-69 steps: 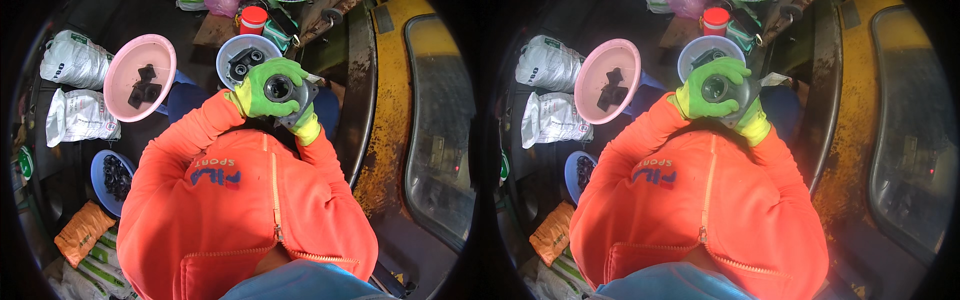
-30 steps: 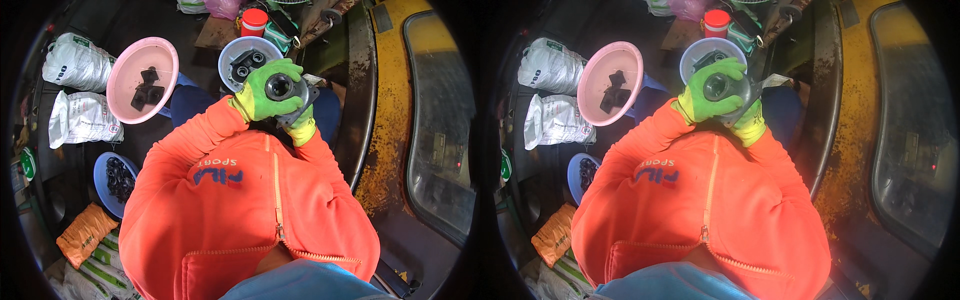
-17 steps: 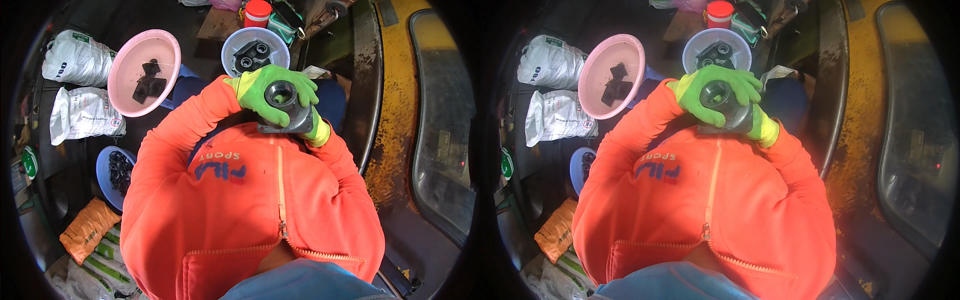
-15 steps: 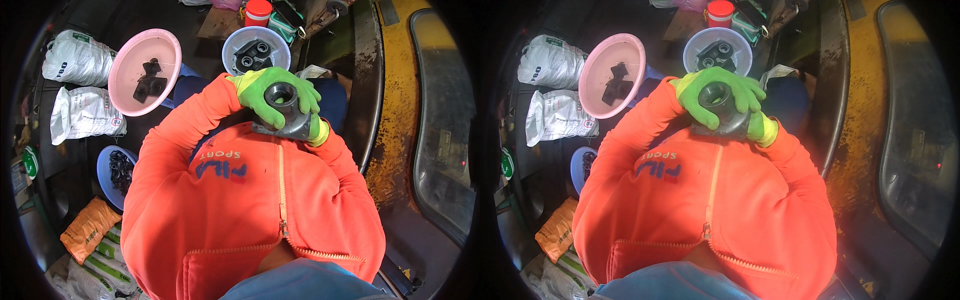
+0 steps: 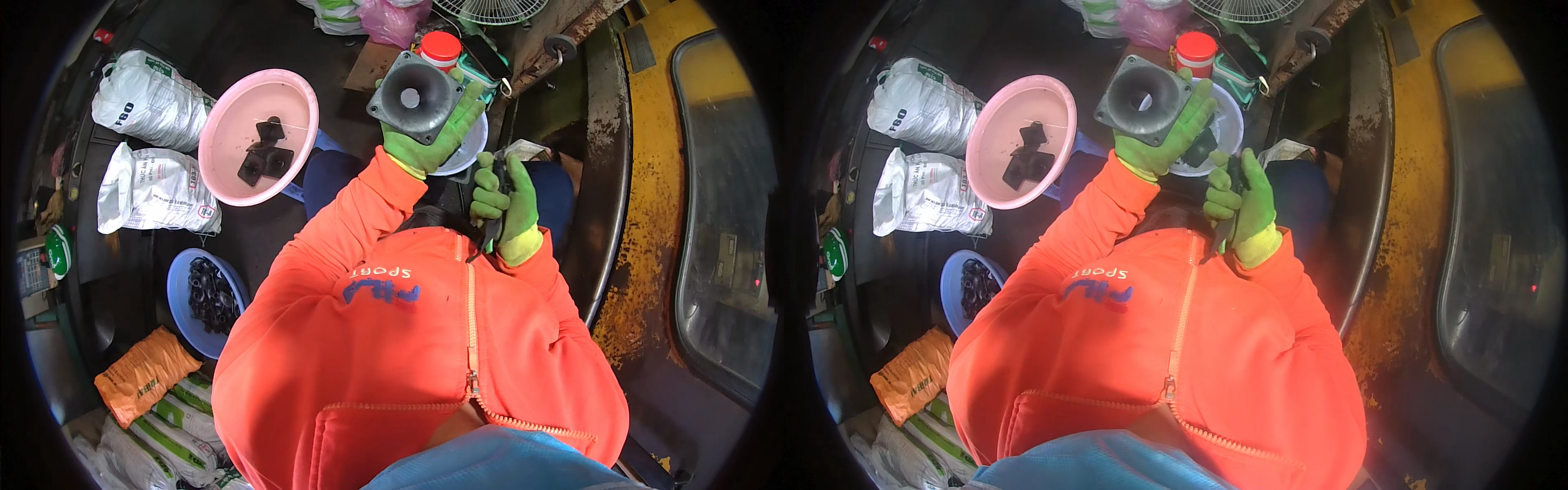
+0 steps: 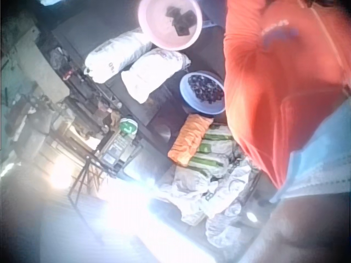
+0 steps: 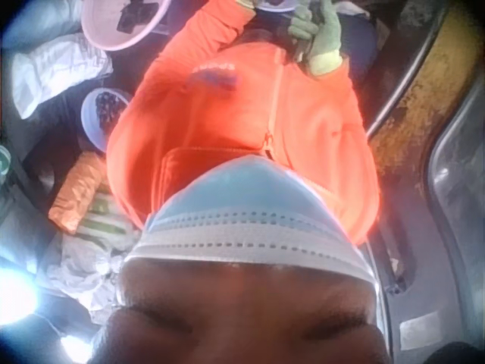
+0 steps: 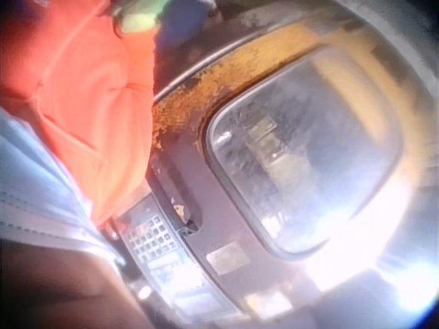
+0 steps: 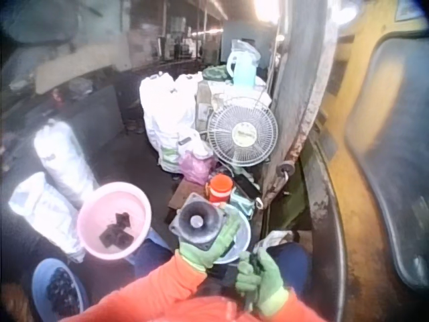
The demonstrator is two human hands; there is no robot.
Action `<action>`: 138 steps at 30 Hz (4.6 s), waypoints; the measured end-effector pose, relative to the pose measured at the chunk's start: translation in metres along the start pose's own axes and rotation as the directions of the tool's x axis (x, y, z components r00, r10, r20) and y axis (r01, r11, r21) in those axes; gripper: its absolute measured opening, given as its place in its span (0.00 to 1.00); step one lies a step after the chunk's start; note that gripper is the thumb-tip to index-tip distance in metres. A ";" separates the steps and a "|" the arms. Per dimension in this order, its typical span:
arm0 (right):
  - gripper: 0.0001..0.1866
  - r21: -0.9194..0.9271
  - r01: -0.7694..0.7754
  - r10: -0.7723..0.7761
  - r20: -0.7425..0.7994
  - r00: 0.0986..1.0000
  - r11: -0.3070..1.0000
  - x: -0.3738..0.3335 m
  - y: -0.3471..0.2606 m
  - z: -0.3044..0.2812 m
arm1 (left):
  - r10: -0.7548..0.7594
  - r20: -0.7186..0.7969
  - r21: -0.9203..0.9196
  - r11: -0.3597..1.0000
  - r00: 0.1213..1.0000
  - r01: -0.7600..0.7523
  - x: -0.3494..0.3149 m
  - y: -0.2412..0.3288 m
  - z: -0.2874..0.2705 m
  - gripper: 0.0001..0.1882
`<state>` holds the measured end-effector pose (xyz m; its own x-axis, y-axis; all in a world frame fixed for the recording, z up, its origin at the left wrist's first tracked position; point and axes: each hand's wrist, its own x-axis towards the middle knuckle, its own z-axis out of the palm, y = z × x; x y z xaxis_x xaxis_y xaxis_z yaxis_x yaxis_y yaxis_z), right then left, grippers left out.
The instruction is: The person sits on the floor and repeatedly picks up black mechanical parts from a pink bowl. They insert small metal rings into the parts and place them into a white bowl. The person also briefly operates a nearby machine lever and removes their gloves.
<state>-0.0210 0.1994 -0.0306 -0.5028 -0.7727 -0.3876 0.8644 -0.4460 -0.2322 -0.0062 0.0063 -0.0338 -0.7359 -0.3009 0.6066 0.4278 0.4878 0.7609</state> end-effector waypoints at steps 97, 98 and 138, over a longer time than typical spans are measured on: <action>0.15 -0.426 0.459 -0.116 0.818 0.563 -0.779 0.019 -0.037 0.029 | -0.479 0.513 -0.800 0.032 0.712 0.598 -0.021 0.012 -0.026 0.42; 0.16 -0.419 0.436 -0.124 0.818 0.561 -0.797 0.019 -0.036 0.028 | -0.468 0.523 -0.796 0.032 0.712 0.605 -0.020 0.014 -0.026 0.42; 0.14 0.079 -0.024 -0.005 0.354 0.935 0.997 0.035 -0.017 0.048 | 0.195 0.001 0.219 0.957 0.981 -0.191 -0.043 -0.050 -0.097 0.48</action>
<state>-0.0532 0.1583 0.0032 -0.4725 -0.8802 -0.0454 0.8741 -0.4614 -0.1517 0.0545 -0.0844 -0.0754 -0.6390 -0.1988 0.7431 0.4346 0.7037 0.5620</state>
